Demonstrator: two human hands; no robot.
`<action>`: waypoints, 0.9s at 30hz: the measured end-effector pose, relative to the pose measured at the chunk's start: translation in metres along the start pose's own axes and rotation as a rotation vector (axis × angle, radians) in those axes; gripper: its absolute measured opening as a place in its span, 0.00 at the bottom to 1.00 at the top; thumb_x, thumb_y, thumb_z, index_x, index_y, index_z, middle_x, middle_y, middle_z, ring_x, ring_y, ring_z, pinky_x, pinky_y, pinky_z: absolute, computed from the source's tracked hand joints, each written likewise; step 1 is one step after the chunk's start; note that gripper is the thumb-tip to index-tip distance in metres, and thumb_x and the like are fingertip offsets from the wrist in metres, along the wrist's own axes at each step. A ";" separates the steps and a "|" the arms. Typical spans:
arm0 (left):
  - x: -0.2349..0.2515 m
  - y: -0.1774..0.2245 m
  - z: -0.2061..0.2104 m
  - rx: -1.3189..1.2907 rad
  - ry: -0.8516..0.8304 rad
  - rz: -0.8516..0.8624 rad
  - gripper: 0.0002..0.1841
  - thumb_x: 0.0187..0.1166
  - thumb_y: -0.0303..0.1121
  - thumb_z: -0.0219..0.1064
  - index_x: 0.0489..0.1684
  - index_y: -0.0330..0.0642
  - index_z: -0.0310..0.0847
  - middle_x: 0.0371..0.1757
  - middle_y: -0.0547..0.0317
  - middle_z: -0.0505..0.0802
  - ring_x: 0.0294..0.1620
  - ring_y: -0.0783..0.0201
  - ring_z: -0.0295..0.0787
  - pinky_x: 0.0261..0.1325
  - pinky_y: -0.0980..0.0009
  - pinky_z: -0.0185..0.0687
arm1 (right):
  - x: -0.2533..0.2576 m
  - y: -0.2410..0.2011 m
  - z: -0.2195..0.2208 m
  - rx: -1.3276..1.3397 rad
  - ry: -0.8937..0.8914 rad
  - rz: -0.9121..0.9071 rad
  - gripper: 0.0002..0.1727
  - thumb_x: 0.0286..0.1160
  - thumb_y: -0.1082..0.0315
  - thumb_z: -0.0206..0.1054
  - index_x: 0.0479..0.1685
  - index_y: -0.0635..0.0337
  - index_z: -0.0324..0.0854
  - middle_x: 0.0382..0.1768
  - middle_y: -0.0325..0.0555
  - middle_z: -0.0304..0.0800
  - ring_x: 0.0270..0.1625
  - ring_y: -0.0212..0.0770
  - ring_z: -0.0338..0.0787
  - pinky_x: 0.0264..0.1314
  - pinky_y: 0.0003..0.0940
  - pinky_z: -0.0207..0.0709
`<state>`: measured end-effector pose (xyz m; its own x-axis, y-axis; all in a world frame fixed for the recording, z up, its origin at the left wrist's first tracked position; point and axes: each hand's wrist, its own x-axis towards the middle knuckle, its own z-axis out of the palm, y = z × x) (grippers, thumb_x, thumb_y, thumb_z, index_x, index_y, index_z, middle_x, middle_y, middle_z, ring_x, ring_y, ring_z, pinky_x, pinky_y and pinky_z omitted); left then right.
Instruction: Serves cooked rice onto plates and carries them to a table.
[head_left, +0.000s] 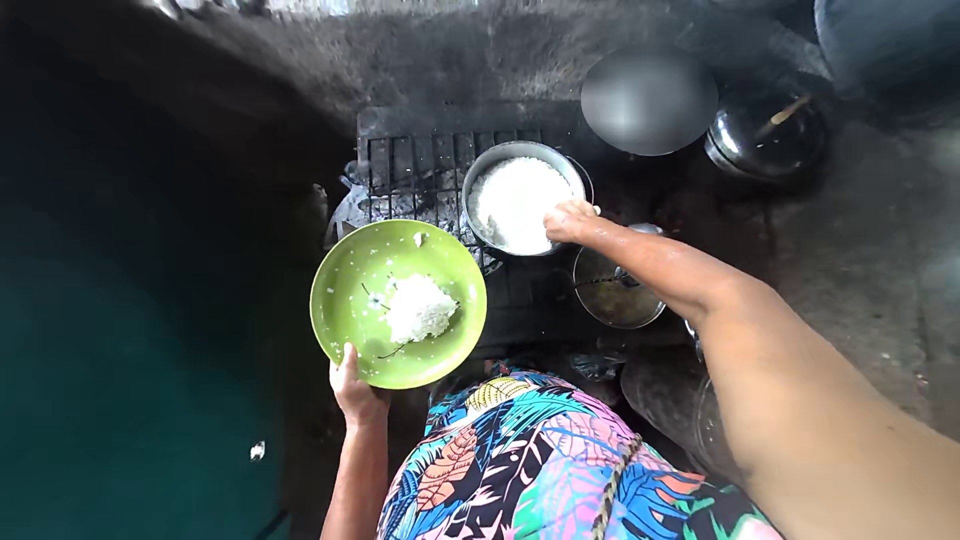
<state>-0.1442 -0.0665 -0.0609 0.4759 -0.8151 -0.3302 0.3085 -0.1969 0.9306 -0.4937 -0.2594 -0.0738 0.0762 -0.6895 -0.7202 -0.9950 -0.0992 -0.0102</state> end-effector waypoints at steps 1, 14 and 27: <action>-0.001 0.000 0.003 0.000 -0.008 0.004 0.15 0.91 0.29 0.40 0.65 0.39 0.69 0.42 0.66 0.93 0.43 0.72 0.94 0.51 0.70 0.92 | 0.003 0.004 0.008 0.008 0.041 -0.048 0.18 0.86 0.62 0.56 0.51 0.67 0.87 0.57 0.66 0.89 0.66 0.67 0.85 0.64 0.70 0.73; -0.010 -0.006 0.003 0.018 -0.014 -0.013 0.15 0.90 0.29 0.39 0.63 0.39 0.69 0.40 0.65 0.94 0.42 0.72 0.94 0.49 0.70 0.93 | 0.022 0.033 0.043 0.112 0.250 -0.240 0.21 0.89 0.56 0.55 0.50 0.62 0.90 0.50 0.65 0.93 0.60 0.69 0.89 0.60 0.72 0.73; -0.007 -0.020 0.015 0.030 -0.031 -0.047 0.16 0.91 0.29 0.41 0.69 0.36 0.67 0.43 0.62 0.93 0.44 0.73 0.93 0.51 0.70 0.92 | 0.021 0.034 0.048 0.132 0.394 -0.294 0.19 0.85 0.60 0.55 0.47 0.63 0.90 0.44 0.66 0.93 0.53 0.71 0.91 0.51 0.72 0.75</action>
<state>-0.1665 -0.0651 -0.0750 0.4355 -0.8213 -0.3686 0.3050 -0.2506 0.9188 -0.5285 -0.2425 -0.1227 0.3477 -0.8669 -0.3572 -0.9254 -0.2560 -0.2795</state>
